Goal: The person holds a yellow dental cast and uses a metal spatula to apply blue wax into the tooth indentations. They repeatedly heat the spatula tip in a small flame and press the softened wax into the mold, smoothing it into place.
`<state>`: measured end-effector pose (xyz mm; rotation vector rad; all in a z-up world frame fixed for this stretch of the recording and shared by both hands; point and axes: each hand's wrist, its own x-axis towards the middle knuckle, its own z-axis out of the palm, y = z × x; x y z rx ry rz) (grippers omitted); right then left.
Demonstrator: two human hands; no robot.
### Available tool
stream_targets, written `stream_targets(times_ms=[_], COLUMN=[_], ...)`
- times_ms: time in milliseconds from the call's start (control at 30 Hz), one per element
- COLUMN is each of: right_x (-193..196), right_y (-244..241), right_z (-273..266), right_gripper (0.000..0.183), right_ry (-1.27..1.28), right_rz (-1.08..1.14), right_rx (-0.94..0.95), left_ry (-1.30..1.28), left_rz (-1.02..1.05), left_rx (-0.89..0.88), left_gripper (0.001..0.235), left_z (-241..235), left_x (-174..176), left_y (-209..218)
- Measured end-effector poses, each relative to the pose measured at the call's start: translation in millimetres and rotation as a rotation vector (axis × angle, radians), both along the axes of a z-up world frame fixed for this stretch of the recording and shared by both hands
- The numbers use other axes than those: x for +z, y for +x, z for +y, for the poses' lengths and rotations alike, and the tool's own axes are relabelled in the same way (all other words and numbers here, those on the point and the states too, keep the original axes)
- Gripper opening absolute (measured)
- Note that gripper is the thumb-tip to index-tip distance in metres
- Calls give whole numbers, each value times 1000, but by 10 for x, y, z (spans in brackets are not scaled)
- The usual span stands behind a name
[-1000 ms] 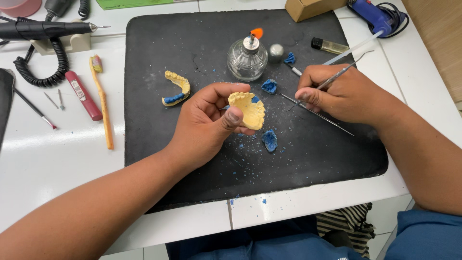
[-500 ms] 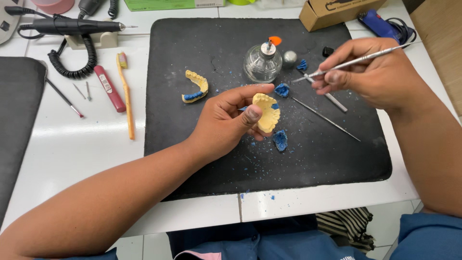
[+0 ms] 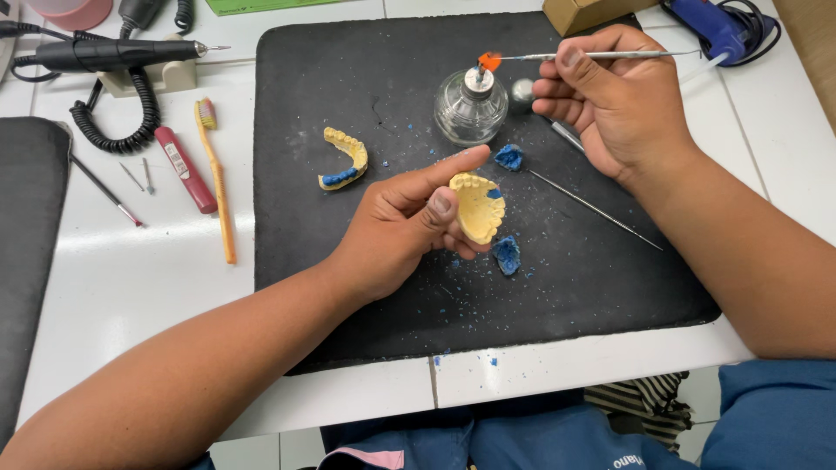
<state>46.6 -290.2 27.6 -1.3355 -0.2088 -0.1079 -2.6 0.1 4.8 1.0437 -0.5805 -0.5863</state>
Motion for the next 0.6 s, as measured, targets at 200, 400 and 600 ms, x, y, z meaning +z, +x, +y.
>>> stream_targets(times_ms=[200, 400, 600], right_x=[-26, -23, -11], right_y=[-4, -18, -31], right_z=[11, 18, 39], right_gripper=[13, 11, 9], right_ry=[0, -12, 10], right_rz=[-16, -23, -30], right_rx=[19, 16, 17], left_ry=[-29, -76, -67], left_rz=[-17, -5, 7], left_rx=[43, 177, 174], left_gripper=[61, 52, 50], left_z=[23, 18, 11], left_x=[-8, -45, -54], left_y=[-5, 14, 16])
